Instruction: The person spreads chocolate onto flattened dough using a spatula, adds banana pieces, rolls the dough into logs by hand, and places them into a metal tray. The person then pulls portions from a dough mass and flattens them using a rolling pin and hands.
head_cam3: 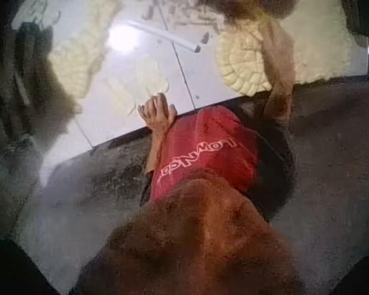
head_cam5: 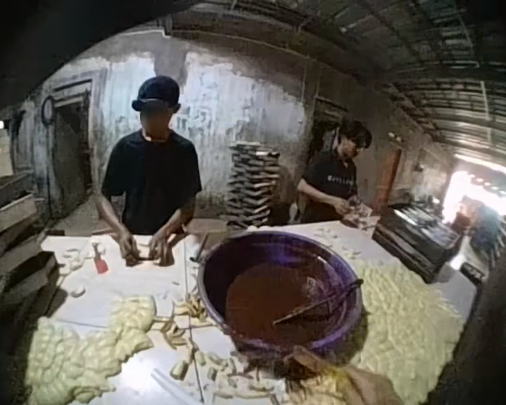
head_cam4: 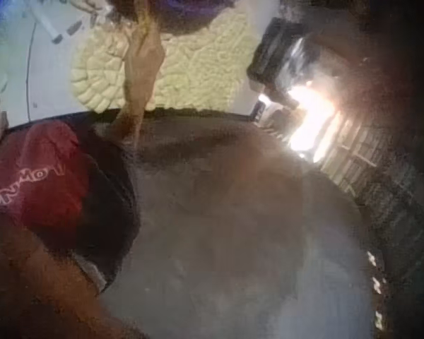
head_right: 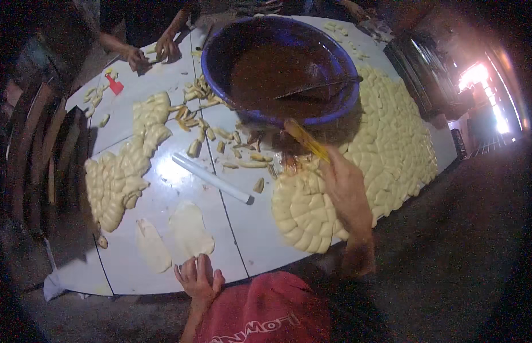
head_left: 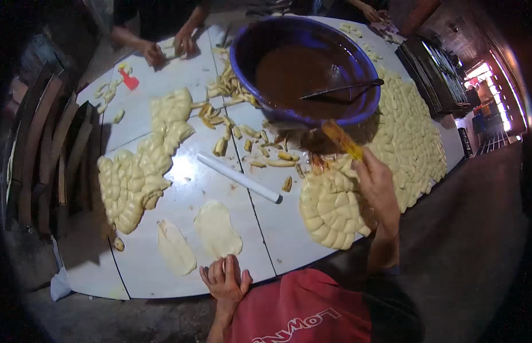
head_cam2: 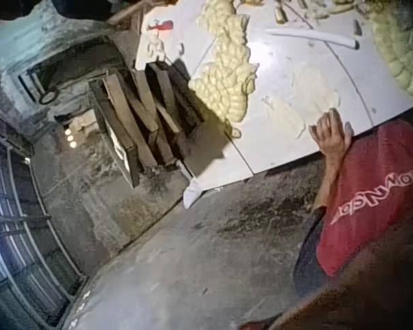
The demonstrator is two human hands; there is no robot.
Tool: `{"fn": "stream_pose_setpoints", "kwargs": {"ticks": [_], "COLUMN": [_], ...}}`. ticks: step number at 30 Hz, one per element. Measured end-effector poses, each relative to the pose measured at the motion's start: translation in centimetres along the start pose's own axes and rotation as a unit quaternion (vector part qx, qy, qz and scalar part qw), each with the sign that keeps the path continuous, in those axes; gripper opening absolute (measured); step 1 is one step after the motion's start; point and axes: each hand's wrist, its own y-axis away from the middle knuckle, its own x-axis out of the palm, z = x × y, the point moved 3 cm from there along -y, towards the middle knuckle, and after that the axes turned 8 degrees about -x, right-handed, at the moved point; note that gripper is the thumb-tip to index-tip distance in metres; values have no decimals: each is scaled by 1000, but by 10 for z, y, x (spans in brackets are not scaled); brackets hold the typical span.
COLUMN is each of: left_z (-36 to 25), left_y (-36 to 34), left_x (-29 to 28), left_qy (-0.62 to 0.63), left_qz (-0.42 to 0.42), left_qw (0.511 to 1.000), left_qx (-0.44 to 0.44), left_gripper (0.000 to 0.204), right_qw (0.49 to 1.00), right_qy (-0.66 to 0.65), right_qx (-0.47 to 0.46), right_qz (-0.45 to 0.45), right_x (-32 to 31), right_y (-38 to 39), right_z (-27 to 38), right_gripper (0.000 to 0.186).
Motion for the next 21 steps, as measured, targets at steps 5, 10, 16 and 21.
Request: {"fn": "stream_pose_setpoints", "kwargs": {"ticks": [5,10,16,21], "left_z": [0,-2,-1,0], "left_y": [-1,0,3,2], "left_x": [-2,0,-2,-1], "left_qy": [1,-14,-10,-1], "left_qz": [27,29,40,29], "left_qw": [1000,999,999,999], "left_qx": [-15,-7,-19,-13], "left_gripper": [52,51,50,52], "right_qw": [984,902,883,900], "right_qy": [108,301,184,60], "right_qx": [-113,-214,-247,-107], "right_qz": [85,222,354,419], "right_x": [1,67,105,89], "right_y": [-124,-210,-226,-237], "right_z": [8,-28,-44,-76], "right_gripper": [26,27,34,51]}}
